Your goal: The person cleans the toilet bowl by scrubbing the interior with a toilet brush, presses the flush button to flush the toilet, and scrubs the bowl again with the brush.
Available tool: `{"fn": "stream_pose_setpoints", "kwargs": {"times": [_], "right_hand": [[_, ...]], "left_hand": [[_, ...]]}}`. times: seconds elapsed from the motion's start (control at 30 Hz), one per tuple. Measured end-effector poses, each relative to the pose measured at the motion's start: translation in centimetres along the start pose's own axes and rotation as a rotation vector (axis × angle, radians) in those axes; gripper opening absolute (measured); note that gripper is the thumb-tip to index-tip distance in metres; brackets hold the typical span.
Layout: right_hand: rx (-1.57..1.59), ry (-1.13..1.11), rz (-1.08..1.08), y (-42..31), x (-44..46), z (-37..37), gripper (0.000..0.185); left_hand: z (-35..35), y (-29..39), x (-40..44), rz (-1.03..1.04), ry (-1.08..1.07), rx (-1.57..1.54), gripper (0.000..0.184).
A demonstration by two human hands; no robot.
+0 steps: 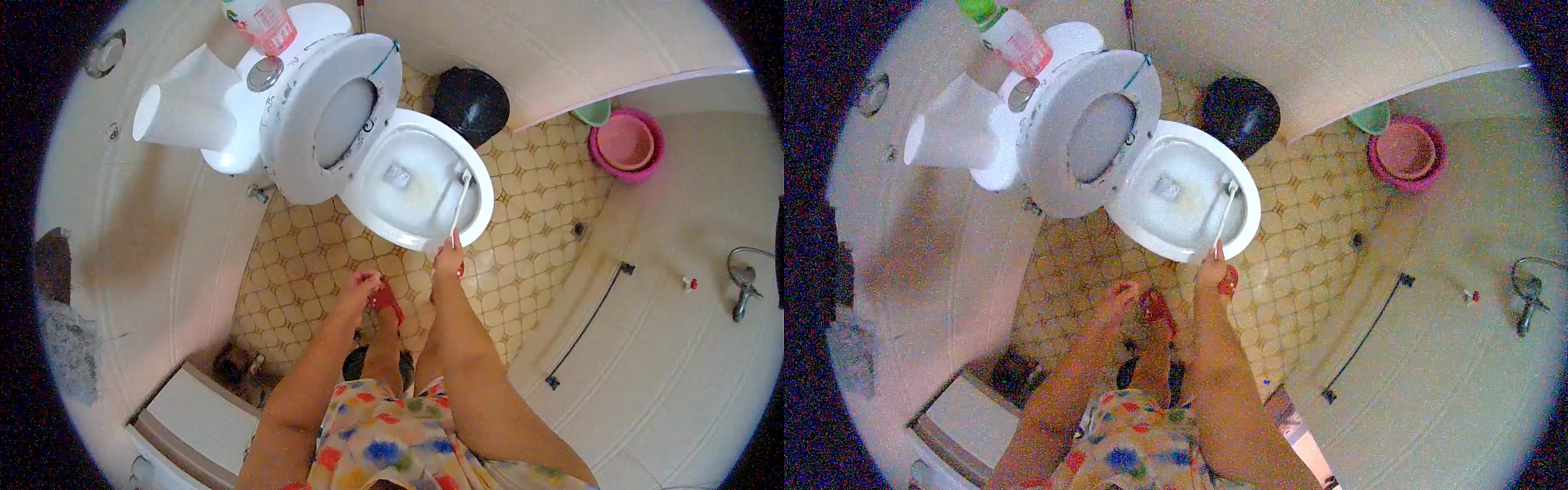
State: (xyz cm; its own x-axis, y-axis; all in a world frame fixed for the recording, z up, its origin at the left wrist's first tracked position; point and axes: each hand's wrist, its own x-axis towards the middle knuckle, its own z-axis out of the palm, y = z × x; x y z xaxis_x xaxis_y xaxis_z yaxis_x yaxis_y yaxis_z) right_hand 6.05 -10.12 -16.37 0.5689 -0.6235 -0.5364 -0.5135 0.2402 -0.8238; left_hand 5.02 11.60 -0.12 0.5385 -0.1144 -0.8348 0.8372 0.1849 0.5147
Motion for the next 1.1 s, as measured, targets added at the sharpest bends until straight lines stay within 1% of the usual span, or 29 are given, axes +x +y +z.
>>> {"fn": "stream_pose_setpoints", "kwargs": {"times": [0.07, 0.17, 0.27, 0.37, 0.4, 0.5, 0.57, 0.63, 0.73, 0.77, 0.83, 0.9, 1.0, 1.07, 1.1], "right_hand": [[-0.027, -0.052, -0.048, -1.5, -0.2, 0.1, 0.036], [-0.314, -0.102, -0.222, -2.3, 4.8, 0.8, 0.033], [-0.546, -0.277, -0.256, -9.4, 5.1, 2.2, 0.031], [-0.74, -0.323, -0.192, -11.3, 5.6, 3.5, 0.031], [-0.725, -0.294, -0.374, -11.3, 5.2, 3.6, 0.031], [-0.211, -0.311, 0.136, -11.3, 2.1, 2.7, 0.034], [-0.031, -0.193, 0.119, -5.9, 1.1, 0.7, 0.037], [0.09, -0.078, 0.202, -5.0, -1.9, -0.9, 0.038], [0.148, -0.035, 0.216, -5.8, -2.4, -1.2, 0.037], [0.12, -0.086, 0.213, -6.2, -2.0, -1.0, 0.037], [0.065, -0.189, 0.204, -8.4, 0.0, 0.6, 0.037], [-0.185, -0.333, 0.136, -11.1, 2.3, 2.9, 0.036], [-0.372, -0.416, 0.014, -11.0, 4.2, 4.8, 0.036], [-0.182, -0.36, 0.205, -12.3, 3.2, 3.9, 0.036], [-0.088, -0.33, 0.309, -12.6, 1.9, 3.1, 0.036]], "left_hand": [[-0.1, 0.1, -0.4, -0.026, 0.012, 0.01, 0.016], [-0.4, -1.2, 0.3, 0.021, 0.01, 0.025, 0.017], [-0.5, -1.7, 0.6, -0.03, 0.009, 0.035, 0.016], [-0.2, -2.4, 0.8, -0.052, 0.048, 0.03, 0.015], [0.2, -2.0, 0.5, -0.045, 0.032, -0.001, 0.015], [1.3, -1.0, 0.2, -0.029, 0.009, -0.062, 0.015], [1.4, -0.9, 0.6, -0.025, 0.013, -0.04, 0.016], [1.7, -0.3, 0.7, -0.017, 0.031, -0.04, 0.017], [2.0, 0.3, 0.9, 0.022, 0.044, -0.034, 0.017], [2.0, 0.4, 1.0, 0.039, 0.045, -0.03, 0.018], [1.0, -0.7, 2.6, 0.049, -0.019, -0.009, 0.017], [0.4, -1.2, 3.5, 0.057, -0.052, -0.025, 0.017], [0.9, -2.3, 3.3, 0.046, -0.064, -0.101, 0.016], [0.9, -2.9, 3.7, 0.047, -0.076, -0.134, 0.016], [1.3, -2.3, 2.9, 0.024, -0.038, -0.091, 0.014]]}}
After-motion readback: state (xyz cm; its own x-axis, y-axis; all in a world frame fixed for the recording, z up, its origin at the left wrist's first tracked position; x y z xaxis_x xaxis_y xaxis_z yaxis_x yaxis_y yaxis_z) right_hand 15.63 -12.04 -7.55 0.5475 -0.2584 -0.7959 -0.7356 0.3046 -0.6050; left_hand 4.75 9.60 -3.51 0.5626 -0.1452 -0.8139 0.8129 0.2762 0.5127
